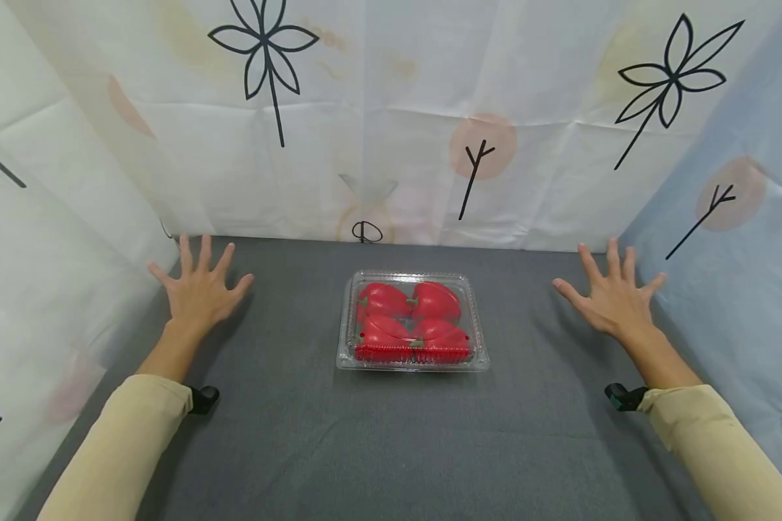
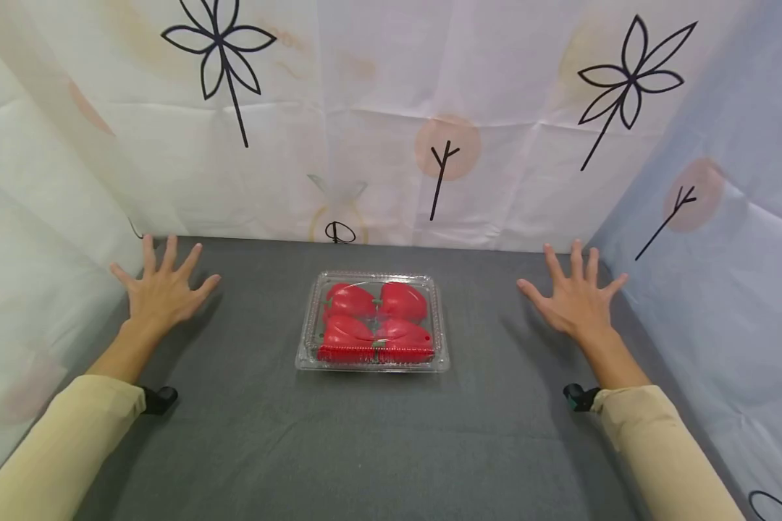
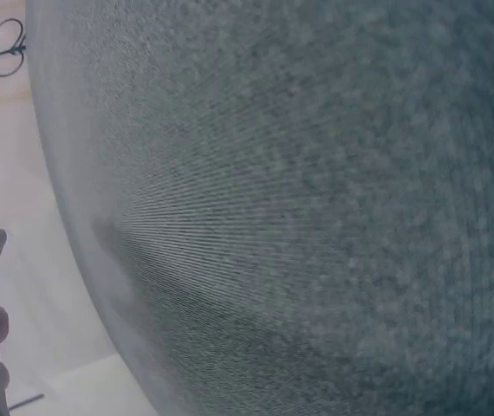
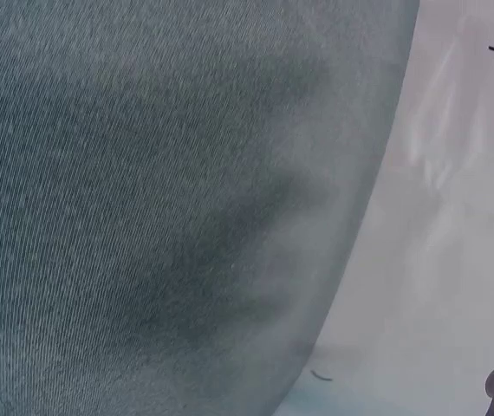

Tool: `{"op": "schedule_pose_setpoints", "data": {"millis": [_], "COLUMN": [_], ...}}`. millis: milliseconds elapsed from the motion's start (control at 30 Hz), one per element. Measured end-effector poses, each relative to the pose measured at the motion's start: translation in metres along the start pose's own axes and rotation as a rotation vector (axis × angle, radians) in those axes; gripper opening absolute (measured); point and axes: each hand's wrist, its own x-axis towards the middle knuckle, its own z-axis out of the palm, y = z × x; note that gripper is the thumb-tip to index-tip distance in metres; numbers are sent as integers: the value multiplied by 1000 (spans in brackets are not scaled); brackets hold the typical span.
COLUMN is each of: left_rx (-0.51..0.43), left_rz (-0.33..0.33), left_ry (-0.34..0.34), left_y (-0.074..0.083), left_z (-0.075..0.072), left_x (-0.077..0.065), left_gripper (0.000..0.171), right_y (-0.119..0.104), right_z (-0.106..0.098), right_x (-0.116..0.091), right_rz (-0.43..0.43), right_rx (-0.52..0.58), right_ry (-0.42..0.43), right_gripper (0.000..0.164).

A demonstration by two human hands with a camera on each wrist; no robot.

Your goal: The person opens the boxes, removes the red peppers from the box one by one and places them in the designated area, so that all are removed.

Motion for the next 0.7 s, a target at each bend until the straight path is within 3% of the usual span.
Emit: {"op": "schedule_pose_setpoints", "data": {"millis": [700], "left_rx": [-20], "left_rz": [79], "left_ry": [58], "left_y": [40], "left_z": [-18], "left_x": [-9], "left_gripper": [74], "right_y": [-53], "right_z": [-12], "right_x": [-10], "right_rz": [-137], "right_rx": [-2], "right_ry": [32], "right_gripper": [86]}}
